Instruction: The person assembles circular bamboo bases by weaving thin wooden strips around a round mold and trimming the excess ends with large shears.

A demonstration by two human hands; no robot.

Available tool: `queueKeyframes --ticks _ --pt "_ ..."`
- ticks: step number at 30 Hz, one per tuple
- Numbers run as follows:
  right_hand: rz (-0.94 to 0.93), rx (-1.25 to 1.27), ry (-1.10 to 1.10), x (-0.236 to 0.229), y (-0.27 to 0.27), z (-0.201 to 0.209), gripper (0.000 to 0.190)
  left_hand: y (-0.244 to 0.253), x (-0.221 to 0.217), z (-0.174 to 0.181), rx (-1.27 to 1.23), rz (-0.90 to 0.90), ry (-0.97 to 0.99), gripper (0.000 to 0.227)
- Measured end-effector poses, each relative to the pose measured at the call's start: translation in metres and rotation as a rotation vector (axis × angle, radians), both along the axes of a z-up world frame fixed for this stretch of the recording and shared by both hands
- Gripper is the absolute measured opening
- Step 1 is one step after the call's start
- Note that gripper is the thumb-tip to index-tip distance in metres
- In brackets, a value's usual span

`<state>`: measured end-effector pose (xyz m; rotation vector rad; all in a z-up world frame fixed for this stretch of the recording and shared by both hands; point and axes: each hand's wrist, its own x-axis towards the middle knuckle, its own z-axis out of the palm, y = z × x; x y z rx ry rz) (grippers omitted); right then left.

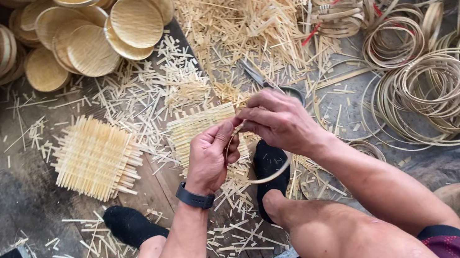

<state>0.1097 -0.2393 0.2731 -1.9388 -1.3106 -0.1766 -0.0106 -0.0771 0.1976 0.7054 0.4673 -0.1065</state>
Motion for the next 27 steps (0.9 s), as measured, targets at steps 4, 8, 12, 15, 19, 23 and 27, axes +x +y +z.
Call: queueKeyframes --ticks 4,8,12,15,19,23,27 --pt "0.104 -0.102 0.208 -0.008 0.008 -0.020 0.025 0.016 0.001 0.018 0.033 -0.036 0.166 0.033" --pt "0.266 -0.142 0.048 -0.020 0.025 -0.014 0.031 0.021 0.010 0.025 0.073 -0.184 0.360 0.060" --pt "0.213 -0.182 -0.083 -0.029 0.039 -0.007 0.033 0.019 0.007 0.020 0.129 -0.151 0.411 0.074" --pt "0.151 -0.244 -0.059 -0.043 0.043 -0.018 0.026 0.015 -0.003 0.012 0.185 -0.046 0.409 0.071" --pt "0.166 -0.259 -0.061 -0.050 0.043 -0.032 0.022 0.010 -0.009 0.003 0.169 0.010 0.445 0.073" --pt "0.222 -0.289 -0.034 -0.033 0.048 -0.025 0.017 0.021 -0.008 -0.006 0.077 -0.053 0.341 0.069" --pt "0.050 -0.256 0.865 -0.001 0.042 -0.005 0.039 0.049 -0.013 -0.015 0.103 0.265 0.044 0.052"
